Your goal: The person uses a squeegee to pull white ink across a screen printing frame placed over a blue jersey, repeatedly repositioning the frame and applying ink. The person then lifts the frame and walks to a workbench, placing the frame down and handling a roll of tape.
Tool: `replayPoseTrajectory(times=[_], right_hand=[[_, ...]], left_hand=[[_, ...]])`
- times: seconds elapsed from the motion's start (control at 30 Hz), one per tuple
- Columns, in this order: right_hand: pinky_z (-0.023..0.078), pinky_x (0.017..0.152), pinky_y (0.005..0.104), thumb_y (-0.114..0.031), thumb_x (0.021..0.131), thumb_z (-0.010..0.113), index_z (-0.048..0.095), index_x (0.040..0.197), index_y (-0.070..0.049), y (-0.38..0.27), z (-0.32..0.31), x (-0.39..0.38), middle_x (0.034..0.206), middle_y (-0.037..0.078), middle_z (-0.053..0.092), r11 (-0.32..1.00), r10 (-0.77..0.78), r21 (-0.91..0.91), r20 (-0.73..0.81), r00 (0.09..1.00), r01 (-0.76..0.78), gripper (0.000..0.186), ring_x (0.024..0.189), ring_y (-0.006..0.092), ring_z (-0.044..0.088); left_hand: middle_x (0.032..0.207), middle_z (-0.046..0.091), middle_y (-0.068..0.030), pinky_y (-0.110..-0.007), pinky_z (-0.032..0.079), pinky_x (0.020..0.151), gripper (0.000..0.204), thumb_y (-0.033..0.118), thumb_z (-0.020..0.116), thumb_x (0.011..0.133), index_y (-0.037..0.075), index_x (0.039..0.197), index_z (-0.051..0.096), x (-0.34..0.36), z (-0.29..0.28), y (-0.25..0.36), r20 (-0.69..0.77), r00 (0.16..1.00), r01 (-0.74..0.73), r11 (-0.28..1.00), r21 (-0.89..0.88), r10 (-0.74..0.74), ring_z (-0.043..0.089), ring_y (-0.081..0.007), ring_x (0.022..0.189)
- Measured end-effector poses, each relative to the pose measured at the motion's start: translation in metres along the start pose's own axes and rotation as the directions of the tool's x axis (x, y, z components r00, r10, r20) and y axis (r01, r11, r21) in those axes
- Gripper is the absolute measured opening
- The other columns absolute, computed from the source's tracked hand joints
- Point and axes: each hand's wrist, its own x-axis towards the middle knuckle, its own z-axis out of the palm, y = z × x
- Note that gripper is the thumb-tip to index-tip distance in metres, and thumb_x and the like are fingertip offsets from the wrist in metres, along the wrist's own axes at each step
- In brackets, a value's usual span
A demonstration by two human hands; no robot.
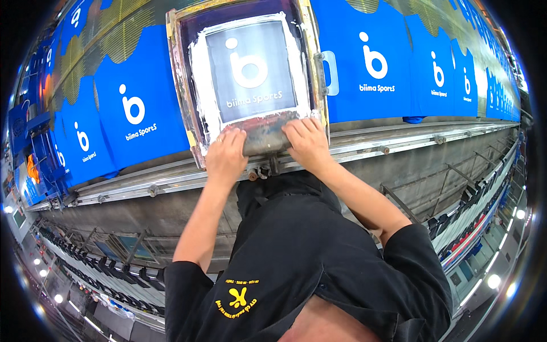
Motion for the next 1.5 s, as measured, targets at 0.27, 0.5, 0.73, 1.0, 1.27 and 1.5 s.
replayPoseTrajectory(times=[0.27,0.5,0.73,1.0,1.27,1.5], right_hand=[[0.047,0.081,0.0442,-0.019,0.065,0.090,0.068,0.097,-0.011,0.000,-0.044,0.014,0.089,0.007,0.066,0.995,-0.033,0.099,0.181,0.983,0.015,0.039,0.089,0.0302,0.065],[0.055,0.081,0.0470,-0.050,0.085,0.081,0.072,0.099,-0.006,0.092,-0.040,0.242,0.094,0.015,0.073,0.986,0.096,-0.144,0.104,0.990,-0.081,0.048,0.093,0.0373,0.070],[0.052,0.082,0.0484,-0.038,0.083,0.086,0.070,0.093,-0.003,0.112,-0.001,0.246,0.092,0.015,0.070,0.985,0.059,-0.160,-0.051,0.997,-0.067,0.039,0.093,0.0374,0.067],[0.048,0.080,0.0444,-0.021,0.071,0.090,0.066,0.091,-0.010,0.019,-0.010,0.073,0.089,0.006,0.067,0.998,0.057,0.020,0.009,0.998,-0.057,0.033,0.085,0.0304,0.065],[0.054,0.082,0.0501,-0.047,0.082,0.083,0.070,0.085,-0.003,0.099,-0.030,0.241,0.085,0.017,0.071,0.994,0.000,-0.112,0.020,1.000,0.003,0.047,0.088,0.0398,0.069],[0.053,0.080,0.0480,-0.043,0.078,0.087,0.069,0.081,-0.008,0.109,0.002,0.240,0.085,0.012,0.070,0.989,0.065,-0.127,-0.060,0.996,-0.073,0.040,0.087,0.0350,0.069]], left_hand=[[0.103,0.077,-0.0111,-0.044,0.059,0.083,0.038,0.035,0.085,0.076,0.011,0.104,0.076,0.025,-0.056,0.003,0.464,0.884,0.102,0.993,-0.066,-0.060,0.074,-0.0298,0.098],[0.090,0.078,-0.0127,-0.047,0.059,0.081,0.051,0.062,0.081,0.078,0.015,0.099,0.081,0.271,-0.082,-0.099,0.389,0.921,-0.033,0.995,0.097,-0.007,0.076,-0.0340,0.089],[0.090,0.078,-0.0110,-0.047,0.059,0.078,0.041,0.054,0.080,0.083,0.014,0.095,0.080,0.271,-0.042,-0.108,0.236,0.971,0.010,0.995,0.104,-0.035,0.076,-0.0315,0.088],[0.080,0.073,-0.0089,-0.046,0.057,0.069,0.036,0.048,0.084,0.083,0.014,0.085,0.074,0.087,-0.027,-0.039,0.226,0.974,0.054,0.994,-0.090,-0.032,0.073,-0.0315,0.078],[0.083,0.077,-0.0141,-0.048,0.060,0.079,0.058,0.064,0.084,0.073,0.011,0.096,0.081,0.262,-0.079,-0.092,0.334,0.939,0.052,0.993,0.108,-0.086,0.076,-0.0355,0.081],[0.085,0.077,-0.0093,-0.045,0.059,0.073,0.044,0.056,0.082,0.080,0.013,0.091,0.080,0.260,-0.042,-0.104,0.218,0.974,0.040,0.995,0.091,-0.059,0.075,-0.0321,0.082]])
